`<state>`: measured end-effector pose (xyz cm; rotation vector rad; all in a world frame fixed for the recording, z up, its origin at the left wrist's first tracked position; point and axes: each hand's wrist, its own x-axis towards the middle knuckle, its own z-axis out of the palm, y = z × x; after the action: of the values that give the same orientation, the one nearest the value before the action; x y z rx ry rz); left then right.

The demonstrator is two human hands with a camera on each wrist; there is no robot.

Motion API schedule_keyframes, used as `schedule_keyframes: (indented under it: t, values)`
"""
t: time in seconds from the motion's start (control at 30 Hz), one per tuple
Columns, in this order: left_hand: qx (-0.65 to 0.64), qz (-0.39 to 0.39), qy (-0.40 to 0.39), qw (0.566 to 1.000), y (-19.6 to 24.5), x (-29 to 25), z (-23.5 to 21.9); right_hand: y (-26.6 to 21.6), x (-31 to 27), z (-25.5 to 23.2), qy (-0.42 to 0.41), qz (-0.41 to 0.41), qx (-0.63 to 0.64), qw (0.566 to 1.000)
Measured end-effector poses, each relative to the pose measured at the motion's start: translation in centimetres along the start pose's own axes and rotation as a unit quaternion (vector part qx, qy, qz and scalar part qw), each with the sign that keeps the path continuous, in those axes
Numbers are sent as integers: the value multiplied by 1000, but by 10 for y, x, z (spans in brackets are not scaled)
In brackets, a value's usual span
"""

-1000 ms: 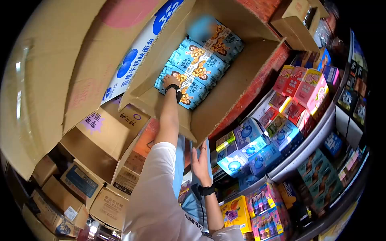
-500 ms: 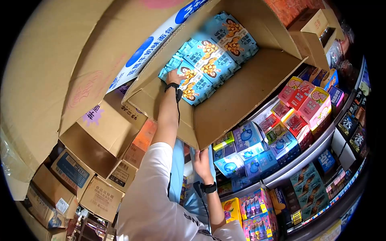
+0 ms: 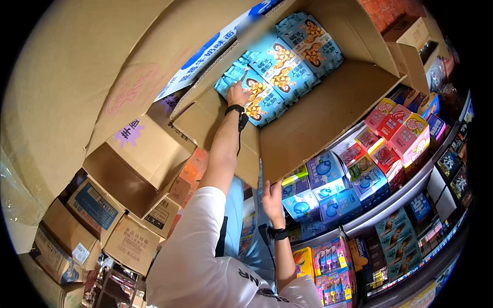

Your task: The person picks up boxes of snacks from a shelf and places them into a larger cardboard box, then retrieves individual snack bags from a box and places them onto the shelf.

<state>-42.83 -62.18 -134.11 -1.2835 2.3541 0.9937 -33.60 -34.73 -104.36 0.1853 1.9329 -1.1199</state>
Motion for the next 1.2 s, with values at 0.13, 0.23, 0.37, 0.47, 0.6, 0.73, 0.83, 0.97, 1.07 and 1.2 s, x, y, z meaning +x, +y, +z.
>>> schedule_keyframes:
  t: [0.13,0.23,0.37,0.47,0.6,0.73,0.83,0.97,1.07,1.2]
  values:
    - [88,-65,112,988,-9,9,14,-52,11,-11,221,-161,-176,946]
    - [46,-248,184,950,-12,5,24,-69,25,-32,249,-190,-108,943]
    - [-42,-342,110,932,-49,39,53,-91,43,-61,191,-261,-211,922]
    - [-173,-392,-2,904,-78,52,73,-147,84,-69,102,-328,-259,903]
    - [-339,-367,-106,860,-59,22,25,-205,152,-51,-131,-188,-312,922]
    - [-375,-363,-144,841,-85,30,52,-215,187,-13,-136,-145,-284,938]
    - [-380,-361,-143,839,-110,39,76,-187,219,0,-173,-155,-186,955]
    - [-388,-340,-133,846,-135,57,106,-146,254,-10,-185,-106,-237,948]
    - [-362,-426,-55,827,-109,56,105,-134,276,-24,-172,-73,-293,938]
    - [-309,-358,-108,874,-107,35,80,-135,306,-42,-235,-101,-379,889]
